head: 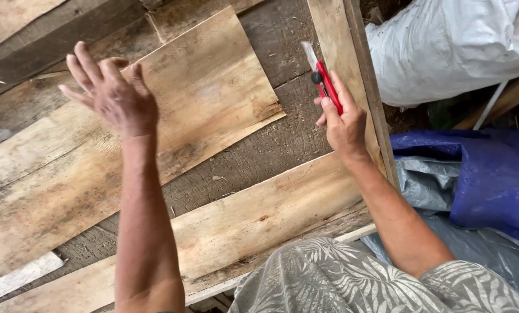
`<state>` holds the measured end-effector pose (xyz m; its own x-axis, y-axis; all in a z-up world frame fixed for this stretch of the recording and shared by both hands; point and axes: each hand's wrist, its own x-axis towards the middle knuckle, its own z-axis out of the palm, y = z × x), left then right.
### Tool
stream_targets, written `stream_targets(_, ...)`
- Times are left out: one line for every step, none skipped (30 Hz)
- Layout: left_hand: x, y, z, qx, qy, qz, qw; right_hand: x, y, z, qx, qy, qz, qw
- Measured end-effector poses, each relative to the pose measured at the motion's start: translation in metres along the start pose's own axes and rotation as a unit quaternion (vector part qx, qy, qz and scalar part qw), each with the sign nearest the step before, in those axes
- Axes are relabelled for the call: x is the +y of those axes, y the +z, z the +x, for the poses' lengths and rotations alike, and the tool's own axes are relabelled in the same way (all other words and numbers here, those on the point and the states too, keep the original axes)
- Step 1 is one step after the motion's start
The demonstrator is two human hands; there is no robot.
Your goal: Patching a wooden surface by cutting and fitting thin wood strips into gaps using a utility knife.
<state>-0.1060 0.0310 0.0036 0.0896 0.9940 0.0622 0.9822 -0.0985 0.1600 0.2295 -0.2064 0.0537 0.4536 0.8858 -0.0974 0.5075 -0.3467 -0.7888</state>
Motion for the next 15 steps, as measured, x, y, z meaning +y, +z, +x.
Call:
stream_targets(0.022, -0.005, -0.01, 0.003, -0.002, 0.002, 1.0, -0.006, 0.001, 0.001, -0.001, -0.003, 0.002, 1.0)
stream_targets(0.043, -0.009, -0.024, 0.034, 0.045, 0.011, 0.998, -0.011, 0.0, -0.002, -0.003, 0.022, -0.02, 1.0)
stream_targets(0.065, -0.012, -0.038, 0.065, 0.092, 0.02, 0.993, -0.015, 0.0, -0.005, -0.005, 0.047, -0.043, 0.998)
stream_targets(0.09, -0.02, -0.05, 0.065, 0.09, 0.02, 0.994, -0.015, 0.001, -0.006, -0.007, 0.046, -0.045, 0.998)
stream_targets(0.115, -0.028, -0.061, -0.093, 0.105, 0.035, 0.99, -0.014, 0.002, -0.008, -0.025, 0.032, -0.11, 0.993)
stream_targets(0.14, -0.035, -0.073, -0.248, 0.121, 0.047, 0.96, -0.013, 0.004, -0.01, -0.044, 0.017, -0.176, 0.983)
stream_targets(0.149, -0.028, -0.076, -0.249, 0.117, 0.045, 0.96, -0.015, 0.004, -0.008, -0.047, 0.015, -0.178, 0.983)
stream_targets(0.159, -0.021, -0.079, -0.276, 0.1, 0.019, 0.956, -0.017, 0.004, -0.006, -0.06, -0.01, -0.192, 0.979)
stream_targets(0.168, -0.013, -0.081, -0.302, 0.083, -0.008, 0.95, -0.018, 0.004, -0.003, -0.073, -0.036, -0.207, 0.975)
stream_targets(0.169, -0.011, -0.083, -0.303, 0.08, -0.012, 0.95, -0.021, 0.003, -0.001, -0.076, -0.038, -0.211, 0.974)
stream_targets(0.169, -0.008, -0.084, -0.316, 0.084, -0.006, 0.945, -0.023, 0.002, 0.001, -0.084, -0.038, -0.192, 0.977)
stream_targets(0.166, -0.005, -0.082, -0.325, 0.085, 0.002, 0.942, -0.026, 0.004, 0.007, -0.093, -0.043, -0.17, 0.98)
stream_targets(0.165, -0.004, -0.082, -0.322, 0.079, -0.001, 0.943, -0.03, 0.008, 0.008, -0.097, -0.049, -0.172, 0.979)
stream_targets(0.165, -0.002, -0.084, -0.31, 0.085, -0.007, 0.947, -0.034, 0.009, 0.007, -0.1, -0.073, -0.172, 0.977)
stream_targets(0.166, 0.0, -0.087, -0.299, 0.091, -0.013, 0.95, -0.037, 0.011, 0.006, -0.103, -0.098, -0.171, 0.975)
